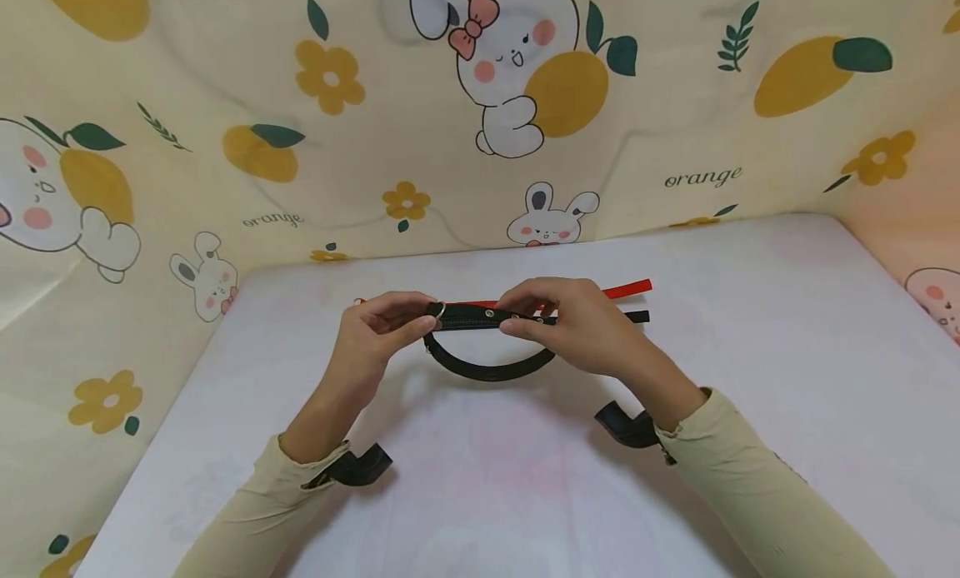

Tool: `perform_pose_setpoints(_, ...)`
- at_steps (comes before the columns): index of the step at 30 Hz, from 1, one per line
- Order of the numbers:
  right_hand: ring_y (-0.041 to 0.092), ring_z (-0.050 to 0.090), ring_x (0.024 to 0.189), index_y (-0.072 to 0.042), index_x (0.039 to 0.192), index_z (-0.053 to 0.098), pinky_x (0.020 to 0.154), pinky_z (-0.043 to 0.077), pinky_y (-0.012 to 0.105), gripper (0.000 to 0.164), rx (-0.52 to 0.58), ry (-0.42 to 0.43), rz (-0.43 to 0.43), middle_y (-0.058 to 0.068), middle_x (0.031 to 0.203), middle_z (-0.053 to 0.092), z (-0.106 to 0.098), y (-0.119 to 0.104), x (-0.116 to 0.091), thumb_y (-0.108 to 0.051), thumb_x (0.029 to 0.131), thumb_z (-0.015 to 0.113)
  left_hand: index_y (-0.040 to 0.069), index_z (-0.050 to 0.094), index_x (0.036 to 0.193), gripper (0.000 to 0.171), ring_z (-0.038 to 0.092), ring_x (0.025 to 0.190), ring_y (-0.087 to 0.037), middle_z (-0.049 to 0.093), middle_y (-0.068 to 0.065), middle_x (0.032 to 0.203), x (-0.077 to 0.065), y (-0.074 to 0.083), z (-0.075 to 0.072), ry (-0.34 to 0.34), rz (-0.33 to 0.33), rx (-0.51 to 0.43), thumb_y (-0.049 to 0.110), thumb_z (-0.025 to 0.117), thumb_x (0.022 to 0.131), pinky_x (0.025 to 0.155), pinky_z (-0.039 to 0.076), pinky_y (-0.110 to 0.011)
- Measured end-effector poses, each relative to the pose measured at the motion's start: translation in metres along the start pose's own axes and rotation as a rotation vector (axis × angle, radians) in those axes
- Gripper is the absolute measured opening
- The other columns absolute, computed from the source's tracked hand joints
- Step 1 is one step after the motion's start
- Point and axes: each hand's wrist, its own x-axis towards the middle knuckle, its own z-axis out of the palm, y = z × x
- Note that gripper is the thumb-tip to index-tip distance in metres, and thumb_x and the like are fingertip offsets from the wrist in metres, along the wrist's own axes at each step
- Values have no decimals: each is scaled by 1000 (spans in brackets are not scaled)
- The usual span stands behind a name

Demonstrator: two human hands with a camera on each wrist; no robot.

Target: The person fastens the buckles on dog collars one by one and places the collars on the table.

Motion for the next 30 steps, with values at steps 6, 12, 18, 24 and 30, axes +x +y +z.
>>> perform_pose_setpoints(6, 6, 62, 85, -30, 109, 74, 70, 48, 24, 21, 18, 30, -21, -12, 96, 72, -1, -1, -1, -35, 88, 76, 1, 70, 113, 29, 69, 95, -14, 73, -2, 103, 0, 0, 1, -15, 16, 19, 6, 77, 86, 86, 57, -24)
perform_pose_setpoints(12, 7, 61, 83, -31, 108, 75, 67, 49, 24, 22, 18, 35, -26, -12, 94, 72, 2, -1, -5, -35, 87, 78, 5, 72, 113, 28, 68, 98, -17, 73, -9, 106, -2, -1, 1, -30, -5, 71, 9, 78, 86, 86, 56, -25)
perform_pose_setpoints(18, 5, 60, 81, -30, 106, 75, 67, 48, 23, 20, -7, 53, -72, -13, 92, 71, 1, -2, -2, -32, 86, 78, 5, 73, 112, 28, 68, 97, -17, 74, -10, 105, 0, -2, 1, -30, 28, 95, 8, 79, 85, 85, 56, -25)
perform_pose_setpoints(24, 7, 59, 80, -31, 106, 75, 65, 47, 24, 19, -14, 42, -63, -14, 90, 70, 2, -3, -3, -34, 87, 78, 5, 73, 112, 29, 68, 96, -18, 74, -8, 103, -1, -4, 3, -33, 13, 97, 7, 79, 84, 84, 55, -24)
perform_pose_setpoints(30, 8, 58, 80, -33, 105, 75, 65, 46, 24, 19, -21, 38, -69, -14, 88, 70, 4, -3, -2, -34, 86, 78, 5, 73, 112, 29, 67, 95, -19, 74, -7, 103, -1, -4, 3, -49, 13, 107, 8, 79, 84, 83, 55, -27)
